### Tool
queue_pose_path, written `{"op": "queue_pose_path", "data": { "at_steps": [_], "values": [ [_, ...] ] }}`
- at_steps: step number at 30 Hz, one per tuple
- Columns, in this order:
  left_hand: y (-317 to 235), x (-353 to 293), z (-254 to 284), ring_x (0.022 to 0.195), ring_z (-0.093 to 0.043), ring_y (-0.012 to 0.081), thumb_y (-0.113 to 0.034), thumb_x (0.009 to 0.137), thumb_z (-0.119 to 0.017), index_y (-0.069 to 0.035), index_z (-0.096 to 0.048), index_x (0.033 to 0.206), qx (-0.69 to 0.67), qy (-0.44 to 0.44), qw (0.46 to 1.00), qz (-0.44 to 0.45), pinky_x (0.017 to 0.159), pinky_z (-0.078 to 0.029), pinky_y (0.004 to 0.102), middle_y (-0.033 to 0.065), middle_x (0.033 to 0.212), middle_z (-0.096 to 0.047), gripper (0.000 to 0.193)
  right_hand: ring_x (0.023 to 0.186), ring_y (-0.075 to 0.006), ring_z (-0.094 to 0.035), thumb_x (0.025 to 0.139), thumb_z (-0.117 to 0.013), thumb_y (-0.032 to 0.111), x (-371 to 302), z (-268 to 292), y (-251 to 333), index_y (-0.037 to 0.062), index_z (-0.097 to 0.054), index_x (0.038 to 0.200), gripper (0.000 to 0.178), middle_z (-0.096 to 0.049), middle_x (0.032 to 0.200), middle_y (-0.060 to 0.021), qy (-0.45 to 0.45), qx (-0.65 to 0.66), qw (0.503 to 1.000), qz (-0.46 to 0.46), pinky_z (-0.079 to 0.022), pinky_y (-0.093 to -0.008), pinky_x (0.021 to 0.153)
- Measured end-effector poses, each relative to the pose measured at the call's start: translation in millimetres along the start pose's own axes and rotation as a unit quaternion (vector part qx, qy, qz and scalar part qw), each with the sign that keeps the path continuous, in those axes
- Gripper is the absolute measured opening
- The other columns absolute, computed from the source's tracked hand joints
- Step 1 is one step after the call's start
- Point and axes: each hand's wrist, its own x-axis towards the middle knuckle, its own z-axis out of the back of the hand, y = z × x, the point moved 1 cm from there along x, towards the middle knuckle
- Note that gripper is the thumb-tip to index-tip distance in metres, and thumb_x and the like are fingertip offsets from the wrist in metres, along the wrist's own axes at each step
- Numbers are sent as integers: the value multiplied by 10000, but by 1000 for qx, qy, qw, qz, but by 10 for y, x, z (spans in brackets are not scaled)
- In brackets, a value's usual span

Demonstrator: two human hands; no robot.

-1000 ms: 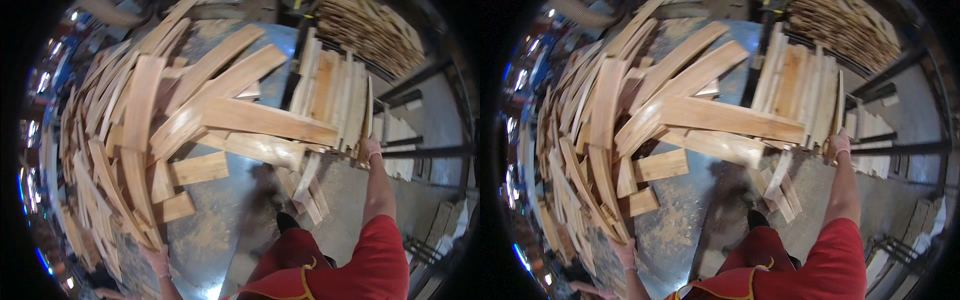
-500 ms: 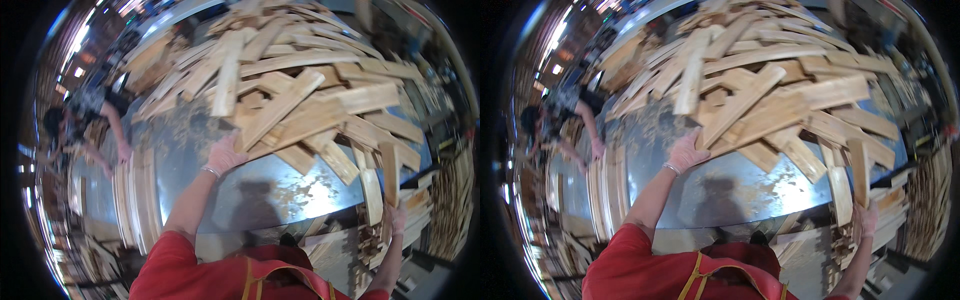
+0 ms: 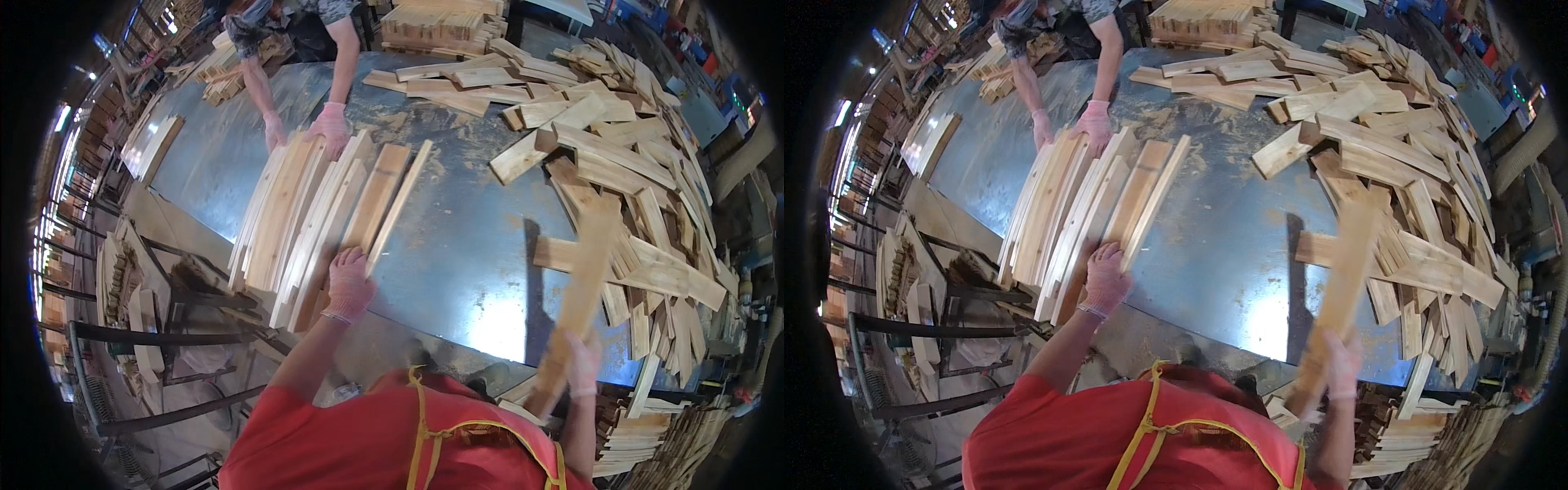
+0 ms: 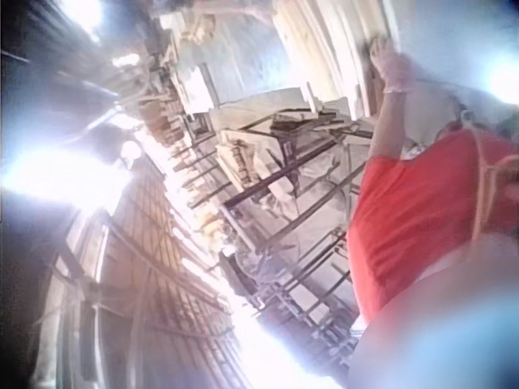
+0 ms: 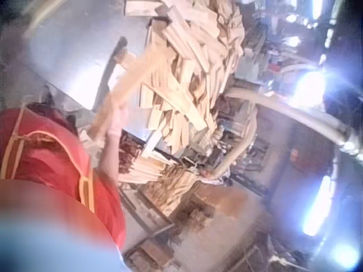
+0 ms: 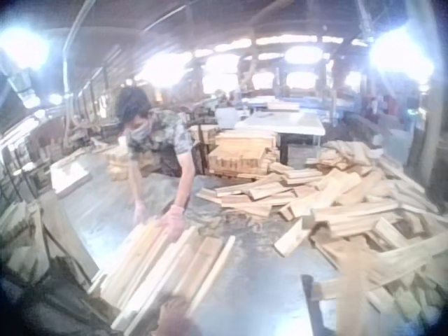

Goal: The person sorts and stacks wooden planks on a metal workbench in a workshop. They pick up individual planks from a scattered pile, align them, and place them into a neat stack, occasionally adjusting the pile to maintain order.

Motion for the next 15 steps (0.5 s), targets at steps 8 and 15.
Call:
{"op": "queue_pose_path", "data": {
  "at_steps": [8,15],
  "values": [
    [102,-101,87,1242,-616,439,-168,885,-670,3,-616,1335,-252,29,955,153,1110,-484,481,232,1366,-641,484,970,-204,-687,938,-759,352,477,-2862,266,-4,-676,1309,521,-741,1153,-152,152,-146,975,-64,-560,-355,835],
    [5,-77,123,1386,-500,430,-453,858,-744,-29,-524,1457,-64,97,991,72,1163,-385,523,224,1526,-494,766,1396,-468,-544,839,-802,374,514,-4243,164,-24,-250,1656,1064,-524,1521,-344,225,-326,915,73,-453,-428,1150]
  ]
}}
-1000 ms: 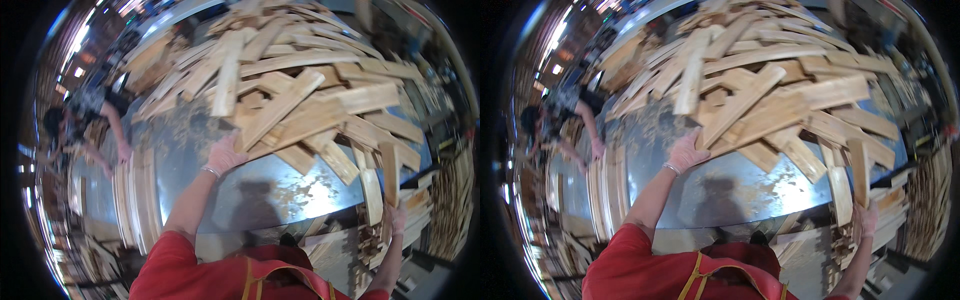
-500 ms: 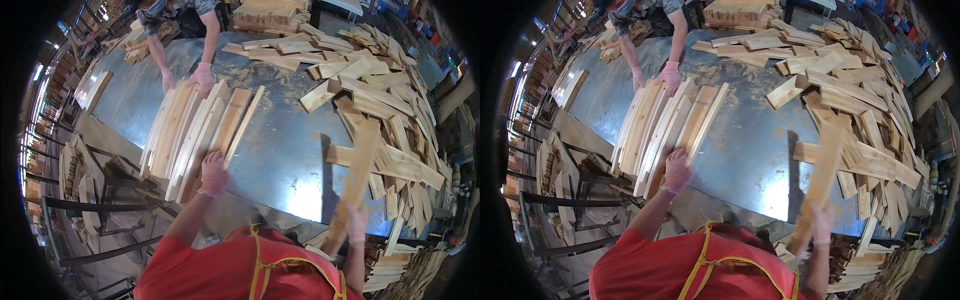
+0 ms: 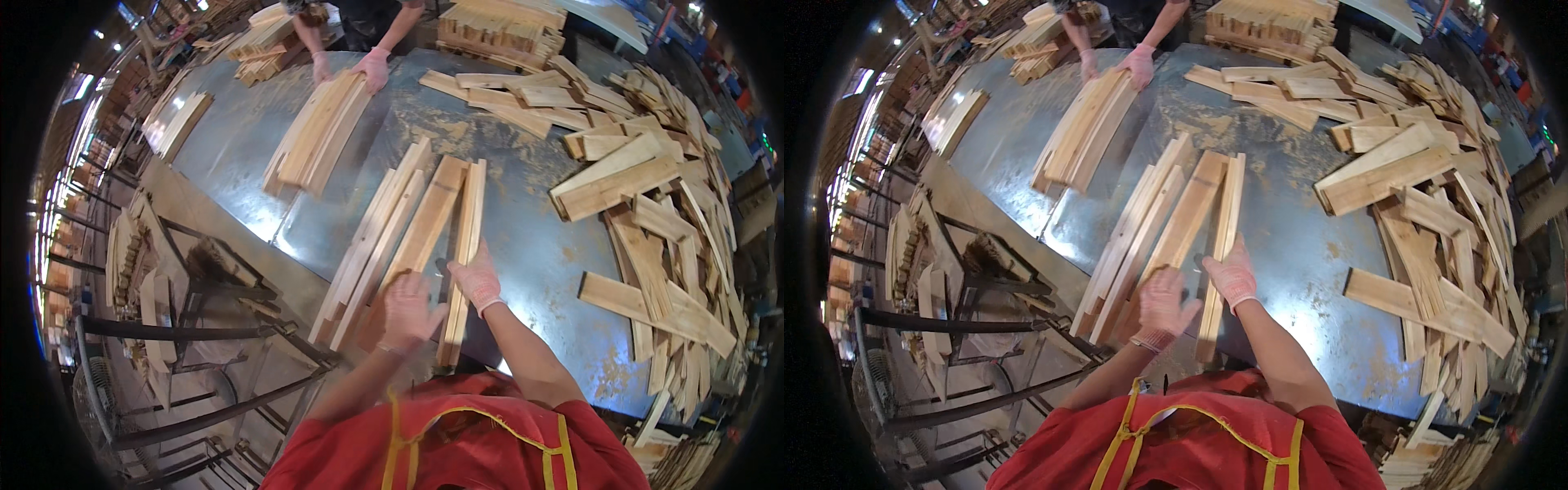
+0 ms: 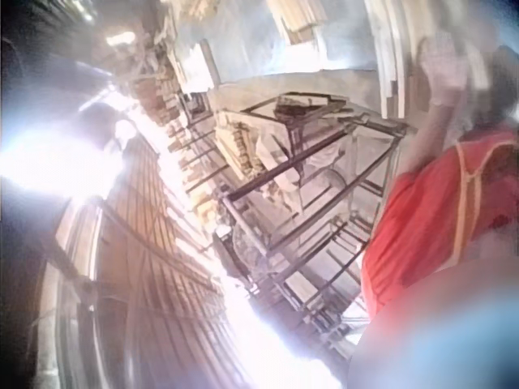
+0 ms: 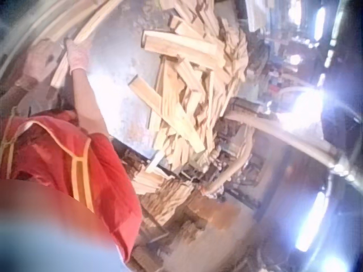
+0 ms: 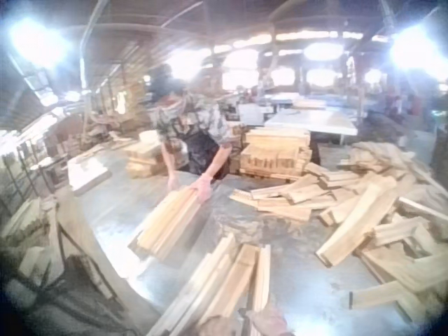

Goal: The person sorts and stacks wooden planks on a metal workbench in a workshop. They pick up individual planks from a scattered pile, align them, and place them into a neat stack, occasionally adjusting the pile to maintain order.

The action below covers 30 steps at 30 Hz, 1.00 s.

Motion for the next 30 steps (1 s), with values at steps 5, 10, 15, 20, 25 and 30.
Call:
{"op": "queue_pose_path", "data": {
  "at_steps": [5,10,15,20,25,30],
  "values": [
    [626,-73,-95,1302,-562,468,-382,809,-800,-67,-422,1545,33,104,986,126,1085,-491,539,192,1598,-410,885,1328,-414,-599,825,-814,232,144,-61,-209,-58,-277,1631,1011,-568,1480,-303,38,185,982,-26,-461,-411,1133],
    [586,99,443,1349,-594,383,-220,817,-800,-18,-508,1499,-358,190,874,269,1110,-512,443,248,1386,-644,769,1361,-390,-565,824,-820,231,254,-220,-101,-94,-336,1592,964,-563,1470,-313,35,199,979,16,-438,-393,1154],
    [941,542,889,1161,-693,392,-337,879,-779,-41,-627,1407,-1,-52,999,10,1028,-540,431,225,1288,-718,624,1437,-427,-508,874,-818,317,528,-769,114,-64,-256,1642,1025,-485,1559,-335,157,134,976,70,-398,-426,1208],
    [1823,770,962,1174,-696,394,-479,905,-783,-1,-608,1416,-230,30,922,311,1027,-537,413,245,1272,-725,721,1202,-317,-662,921,-765,325,238,-914,525,-19,-331,1619,891,-602,1444,-248,290,185,934,-98,-576,-396,955],
    [2051,766,588,1113,-710,394,-589,908,-719,-74,-673,1347,-260,129,936,201,966,-544,456,234,1234,-739,678,1042,-217,-702,901,-799,255,331,-1319,899,-23,-598,1417,619,-732,1238,-124,265,266,923,-79,-593,-358,877],
    [2725,1328,1231,1186,-666,426,-578,922,-666,-71,-704,1301,-253,120,945,171,1012,-514,475,244,1266,-719,634,1018,-239,-736,934,-803,318,733,-1969,1393,100,-668,1310,455,-739,1185,-53,288,286,902,-146,-635,-478,782]
  ]
}}
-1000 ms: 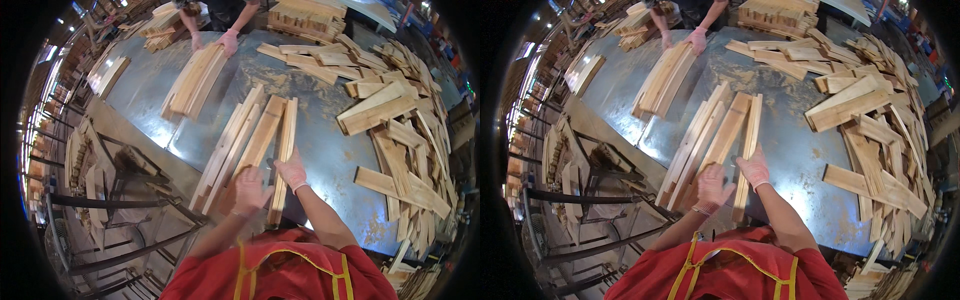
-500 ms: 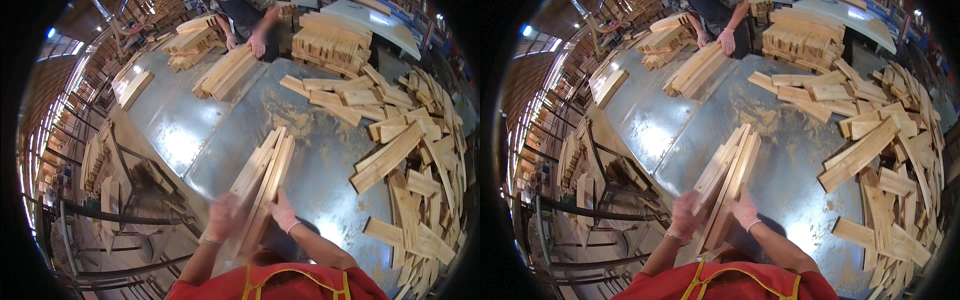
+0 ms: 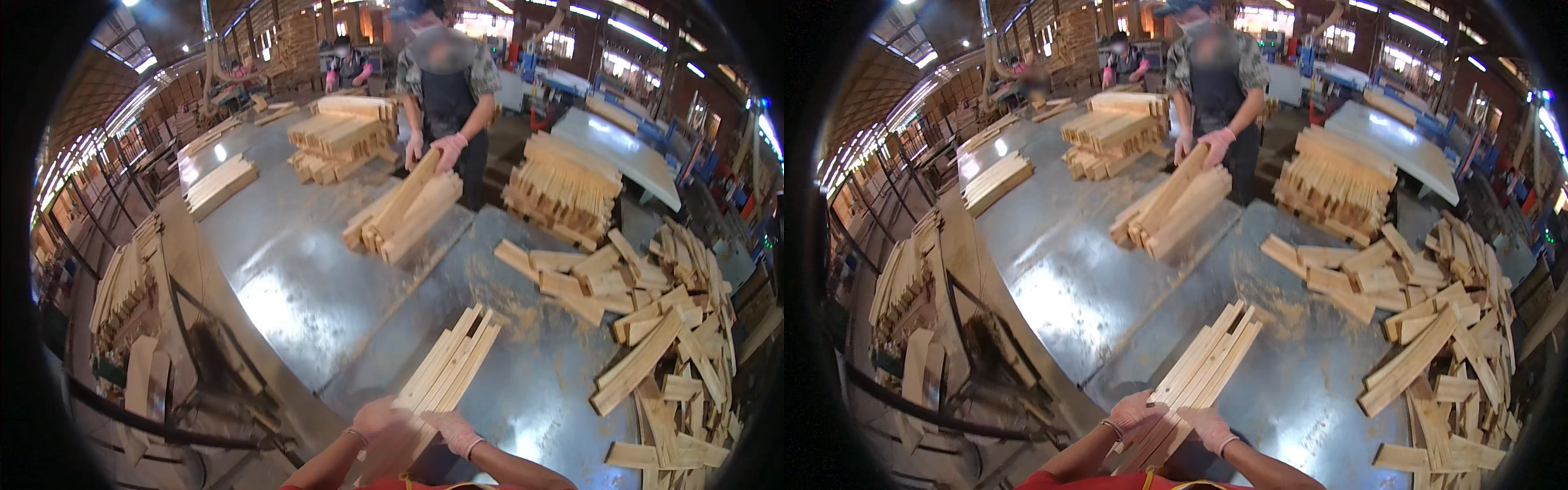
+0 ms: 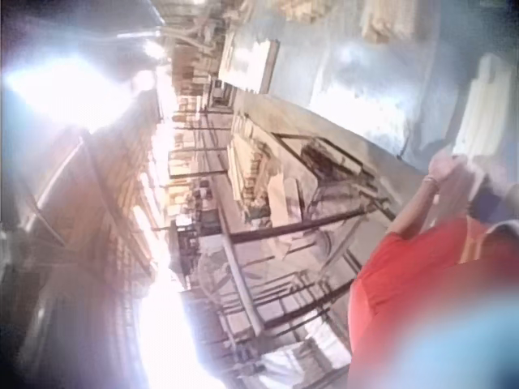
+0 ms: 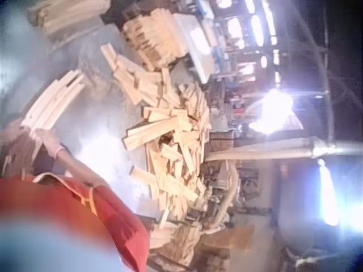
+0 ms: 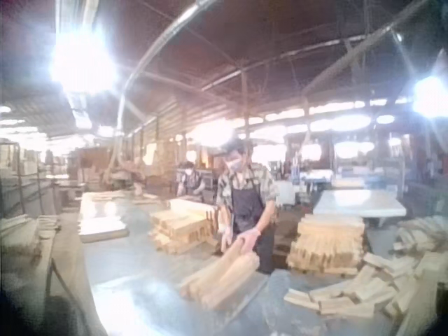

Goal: The person sorts and stacks wooden planks on a metal workbench in a workshop. They pick up individual planks from a scattered pile, align them, and place them into a neat stack, occasionally adjusting the pile to maintain order.

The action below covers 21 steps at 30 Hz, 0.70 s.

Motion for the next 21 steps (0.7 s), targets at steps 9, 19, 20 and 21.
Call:
{"op": "queue_pose_path", "data": {
  "at_steps": [9,19,20,21],
  "values": [
    [544,857,1248,1175,-683,432,-665,922,-636,-23,-680,1319,74,50,996,9,1011,-528,461,267,1248,-724,757,1096,-228,-682,954,-764,350,982,-949,532,88,-692,1318,455,-721,1193,-67,3,-76,996,-39,-603,-464,799],
    [1183,1957,1772,1184,-630,454,-370,964,-633,-10,-684,1215,72,-136,988,-32,1006,-512,526,243,1265,-672,442,1190,-434,-602,911,-677,392,1148,342,1079,49,-556,1432,635,-658,1283,-207,-289,-520,779,199,-461,-502,1080],
    [1144,2043,1882,1179,-619,449,-349,947,-647,-13,-671,1212,142,-215,966,-40,1015,-500,533,230,1252,-664,428,1191,-440,-584,892,-692,394,1132,456,1183,58,-562,1410,630,-646,1289,-198,-347,-552,736,182,-445,-519,1083],
    [1098,2153,1925,1186,-602,437,-327,934,-652,-17,-655,1210,156,-237,956,-70,1031,-481,542,218,1240,-651,414,1215,-430,-570,883,-703,407,1119,547,1227,66,-568,1388,624,-636,1311,-185,-360,-581,699,209,-436,-525,1083]
  ]
}}
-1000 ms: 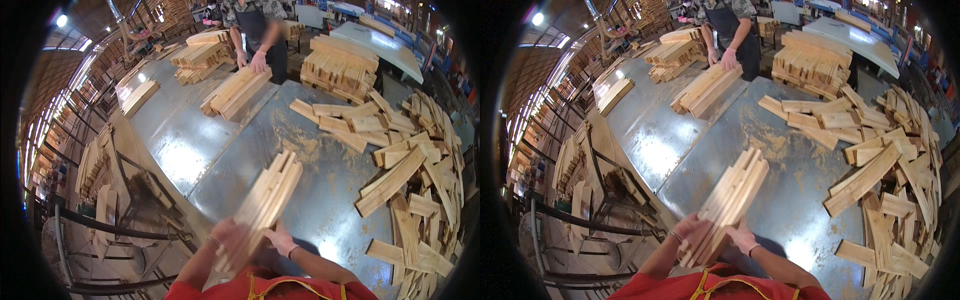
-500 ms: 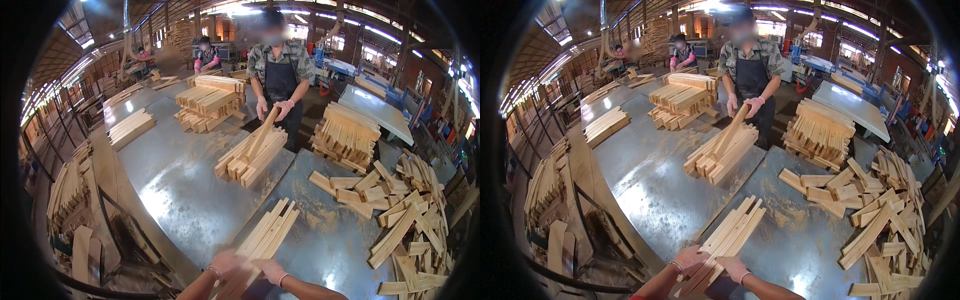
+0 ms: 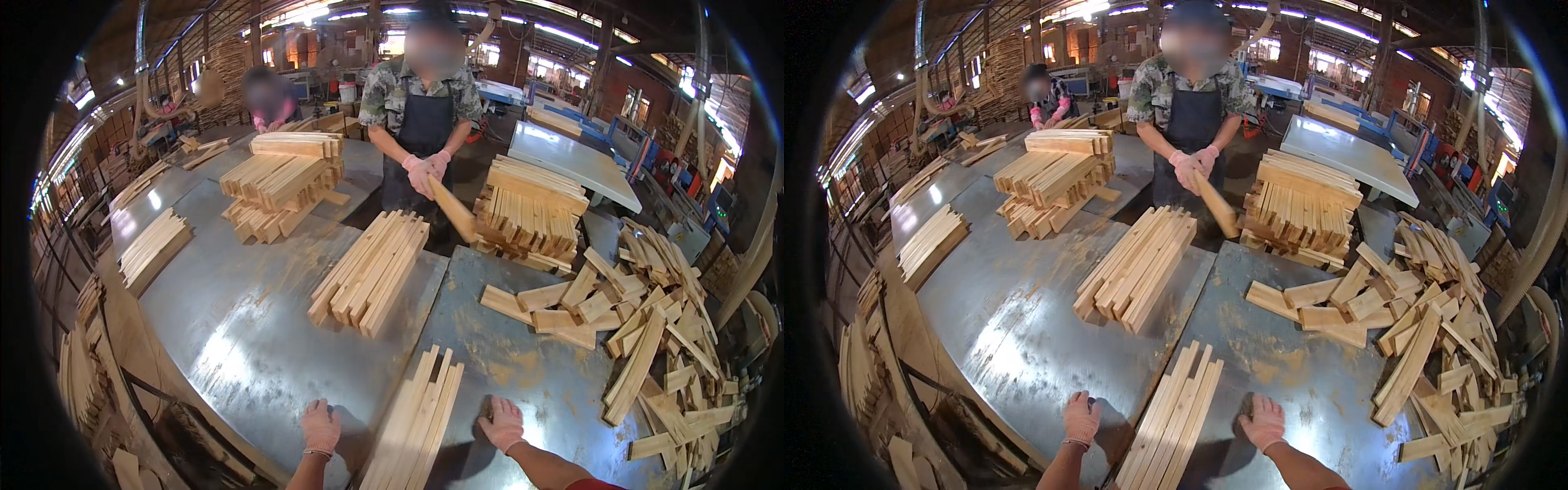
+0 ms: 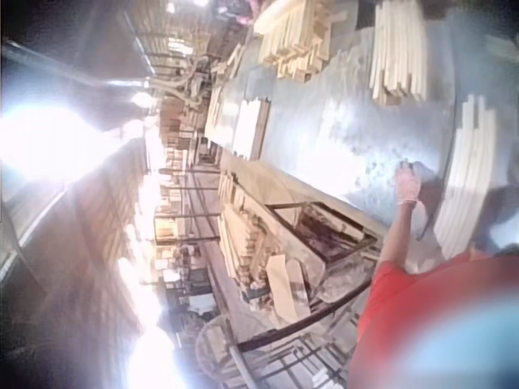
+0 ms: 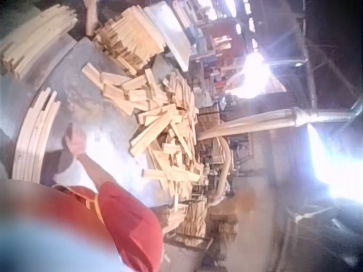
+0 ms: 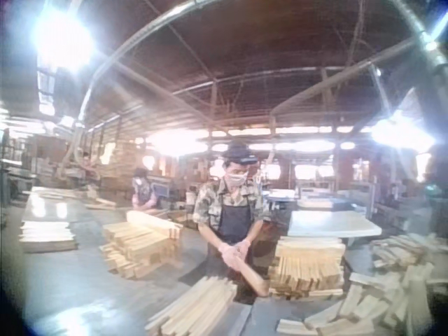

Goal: The person sorts and stacks wooden planks on a metal workbench in a workshop. They pick up individual planks from a scattered pile, align them, and place them into a neat stack, occasionally adjusting the pile to maintain order.

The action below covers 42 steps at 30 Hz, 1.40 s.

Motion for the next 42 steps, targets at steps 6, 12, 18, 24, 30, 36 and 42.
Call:
{"op": "queue_pose_path", "data": {
  "at_steps": [6,12,18,24,30,36,42],
  "values": [
    [-140,248,-424,1342,-464,457,-313,840,-688,-15,-591,1290,73,-66,994,-53,1224,-284,595,194,1334,-557,549,1355,-389,-479,852,-734,515,-63,-116,-264,107,-567,1371,680,-568,1365,-144,-81,-105,990,53,-323,-595,1169],
    [-184,155,-410,1443,-420,467,-352,979,-592,18,-570,1424,129,-32,990,-41,1220,-302,618,256,1489,-525,579,1373,-522,-435,937,-674,402,-88,-325,-392,22,-508,1504,702,-508,1495,-265,-71,-38,996,45,-334,-639,1179],
    [-182,219,-378,1475,-392,496,-367,1019,-559,20,-535,1494,137,25,990,-24,1237,-287,607,274,1571,-482,612,1329,-532,-449,954,-632,391,-33,-250,-343,-8,-519,1469,661,-522,1438,-291,-58,-23,997,49,-348,-636,1152],
    [-142,202,-437,1516,-354,471,-408,1043,-531,8,-522,1513,150,27,988,-17,1255,-260,600,249,1611,-457,628,1271,-531,-487,968,-611,408,-27,-210,-328,-32,-519,1458,664,-532,1413,-304,-85,-26,993,76,-362,-629,1129],
    [-248,208,-336,1528,-344,453,-420,1048,-528,-27,-511,1536,150,52,987,7,1258,-258,590,234,1626,-445,627,1340,-545,-457,980,-601,434,-50,-278,-378,-5,-503,1500,687,-511,1481,-297,-70,-30,995,61,-348,-638,1154],
    [-320,199,-258,1506,-375,437,-394,1026,-566,-35,-542,1494,140,30,990,5,1212,-312,589,216,1595,-479,590,1395,-551,-437,979,-651,408,-127,-365,-409,14,-516,1519,682,-513,1524,-289,-82,-46,994,61,-334,-635,1190],
    [-174,184,-415,1417,-397,470,-305,840,-679,2,-566,1321,70,-50,996,-23,1253,-223,613,233,1426,-514,581,1354,-550,-465,945,-696,369,-141,-297,-309,3,-544,1481,666,-538,1473,-302,-111,-42,989,88,-358,-642,1166]
  ]
}}
